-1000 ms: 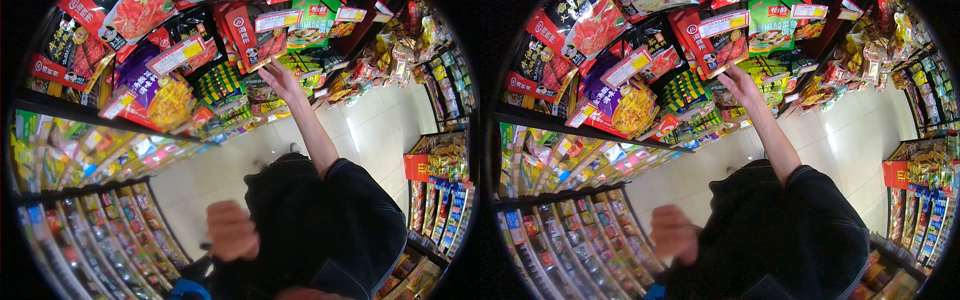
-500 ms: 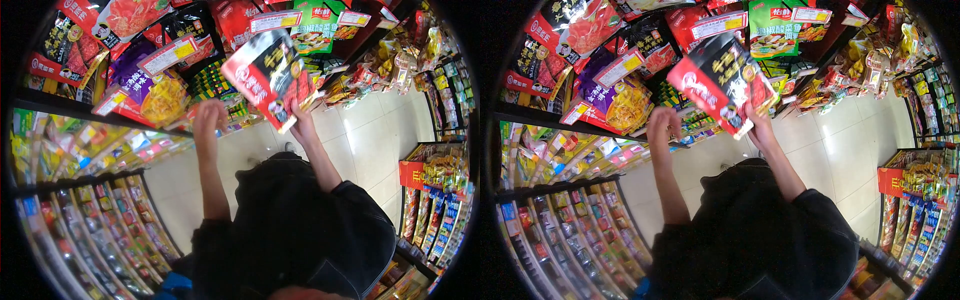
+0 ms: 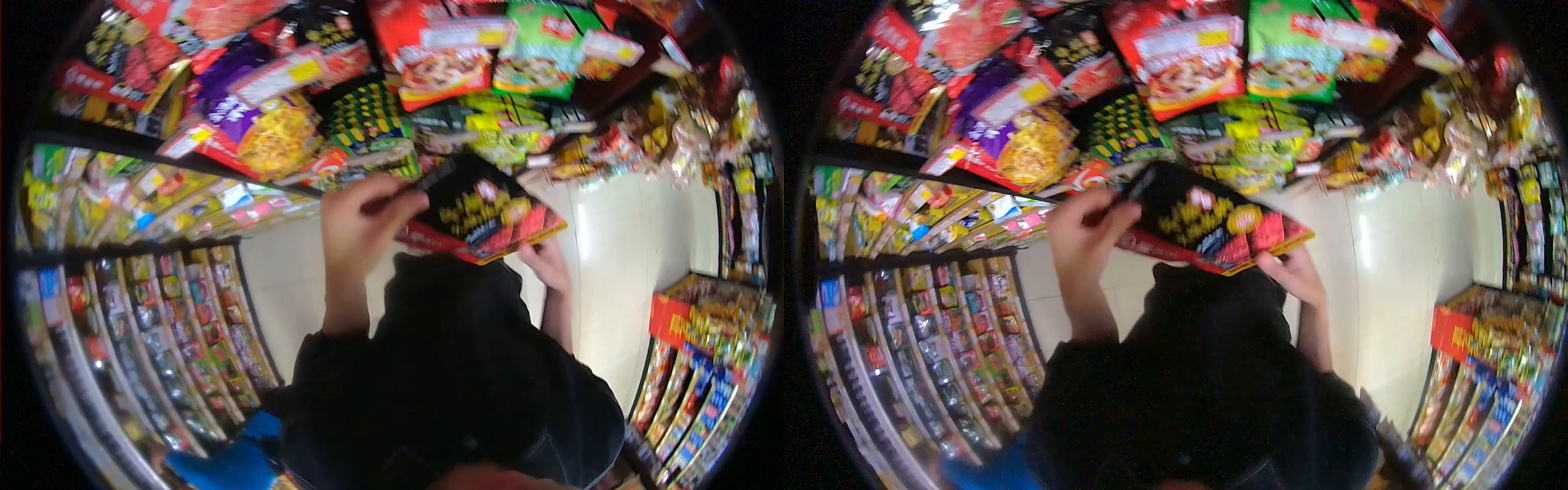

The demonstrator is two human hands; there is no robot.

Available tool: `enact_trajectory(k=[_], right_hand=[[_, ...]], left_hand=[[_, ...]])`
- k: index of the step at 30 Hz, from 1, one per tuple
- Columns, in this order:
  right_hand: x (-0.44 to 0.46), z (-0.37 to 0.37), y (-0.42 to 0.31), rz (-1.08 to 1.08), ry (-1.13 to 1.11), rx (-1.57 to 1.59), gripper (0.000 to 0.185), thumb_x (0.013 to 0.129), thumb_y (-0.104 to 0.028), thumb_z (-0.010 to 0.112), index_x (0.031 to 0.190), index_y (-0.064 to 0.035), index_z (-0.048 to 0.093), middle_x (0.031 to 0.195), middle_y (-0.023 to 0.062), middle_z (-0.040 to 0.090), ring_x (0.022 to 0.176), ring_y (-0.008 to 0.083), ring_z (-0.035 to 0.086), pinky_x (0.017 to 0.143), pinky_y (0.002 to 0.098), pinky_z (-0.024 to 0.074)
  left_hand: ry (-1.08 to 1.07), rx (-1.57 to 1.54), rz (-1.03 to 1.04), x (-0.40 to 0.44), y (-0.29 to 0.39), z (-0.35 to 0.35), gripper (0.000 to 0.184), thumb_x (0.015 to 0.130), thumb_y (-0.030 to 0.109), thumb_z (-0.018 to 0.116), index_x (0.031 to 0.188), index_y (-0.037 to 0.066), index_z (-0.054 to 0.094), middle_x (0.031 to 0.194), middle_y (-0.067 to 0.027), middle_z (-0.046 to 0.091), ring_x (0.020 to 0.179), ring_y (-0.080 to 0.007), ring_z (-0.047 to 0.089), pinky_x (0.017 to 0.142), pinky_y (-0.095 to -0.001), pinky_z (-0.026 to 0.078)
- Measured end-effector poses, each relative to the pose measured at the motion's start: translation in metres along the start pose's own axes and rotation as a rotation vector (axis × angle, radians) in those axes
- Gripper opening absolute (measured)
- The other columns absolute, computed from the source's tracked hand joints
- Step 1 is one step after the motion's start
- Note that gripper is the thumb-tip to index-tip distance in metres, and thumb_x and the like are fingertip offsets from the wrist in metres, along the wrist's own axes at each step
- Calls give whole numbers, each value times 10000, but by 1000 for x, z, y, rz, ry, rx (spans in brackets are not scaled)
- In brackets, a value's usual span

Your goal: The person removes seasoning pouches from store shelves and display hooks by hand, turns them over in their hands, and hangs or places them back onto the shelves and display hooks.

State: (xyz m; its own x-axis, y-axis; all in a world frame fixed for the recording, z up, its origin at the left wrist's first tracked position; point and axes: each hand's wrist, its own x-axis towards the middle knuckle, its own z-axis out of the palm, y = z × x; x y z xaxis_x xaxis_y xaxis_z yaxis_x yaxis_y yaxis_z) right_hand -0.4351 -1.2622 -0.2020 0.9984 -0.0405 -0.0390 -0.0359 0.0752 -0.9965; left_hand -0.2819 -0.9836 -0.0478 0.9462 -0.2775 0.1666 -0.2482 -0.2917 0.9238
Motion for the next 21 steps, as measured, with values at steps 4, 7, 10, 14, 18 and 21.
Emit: enact_trajectory(k=[4, 7, 10, 14, 18, 21], right_hand=[[57, 15, -120, -381, 129, -205, 991, 846, -639, 695, 1534, -9, 360, 1422, 171, 492, 1324, 290, 495, 1078, 454, 399], [110, 82, -179, -827, -108, -153, 998, 727, -461, 891, 1527, -106, 410, 1406, 198, 522, 1319, 318, 508, 1045, 474, 441], [155, 150, -250, -926, -269, -449, 764, 748, -240, 886, 1412, -87, 542, 1327, 159, 617, 1235, 289, 588, 1003, 416, 485], [225, 220, -290, -1053, -240, -355, 374, 869, -126, 770, 1226, -68, 676, 1131, 115, 722, 1008, 212, 706, 883, 338, 537], [256, 271, -339, -847, -264, -324, 300, 907, -126, 732, 1196, -61, 681, 1055, 81, 698, 907, 156, 654, 801, 287, 514], [285, 296, -359, -993, -264, -256, 331, 927, -88, 706, 1250, -44, 647, 1073, 59, 679, 906, 105, 628, 824, 244, 507]], left_hand=[[-133, 169, 313, -9, 59, -62, 199, 692, 118, 909, 789, 56, 747, 692, -53, 707, 555, -160, 662, 522, -284, 479], [-225, 429, 355, 14, 98, -89, 251, 687, 194, 927, 761, 97, 708, 640, -19, 668, 554, -117, 657, 515, -276, 456], [-208, 334, 358, 50, 115, -131, 220, 773, 102, 870, 861, 38, 677, 718, 7, 697, 694, 2, 615, 562, -210, 436], [-11, 228, 360, 88, 125, -193, 144, 868, 43, 786, 967, 6, 689, 843, -16, 748, 763, -27, 638, 709, -192, 514], [447, 391, 488, 104, 119, -239, 167, 898, 120, 760, 1021, 41, 678, 1046, -81, 699, 913, -137, 656, 797, -270, 527], [868, 564, 588, 99, 112, -250, 192, 921, 106, 708, 1087, 42, 636, 1223, -170, 592, 1089, -266, 627, 890, -360, 521]])
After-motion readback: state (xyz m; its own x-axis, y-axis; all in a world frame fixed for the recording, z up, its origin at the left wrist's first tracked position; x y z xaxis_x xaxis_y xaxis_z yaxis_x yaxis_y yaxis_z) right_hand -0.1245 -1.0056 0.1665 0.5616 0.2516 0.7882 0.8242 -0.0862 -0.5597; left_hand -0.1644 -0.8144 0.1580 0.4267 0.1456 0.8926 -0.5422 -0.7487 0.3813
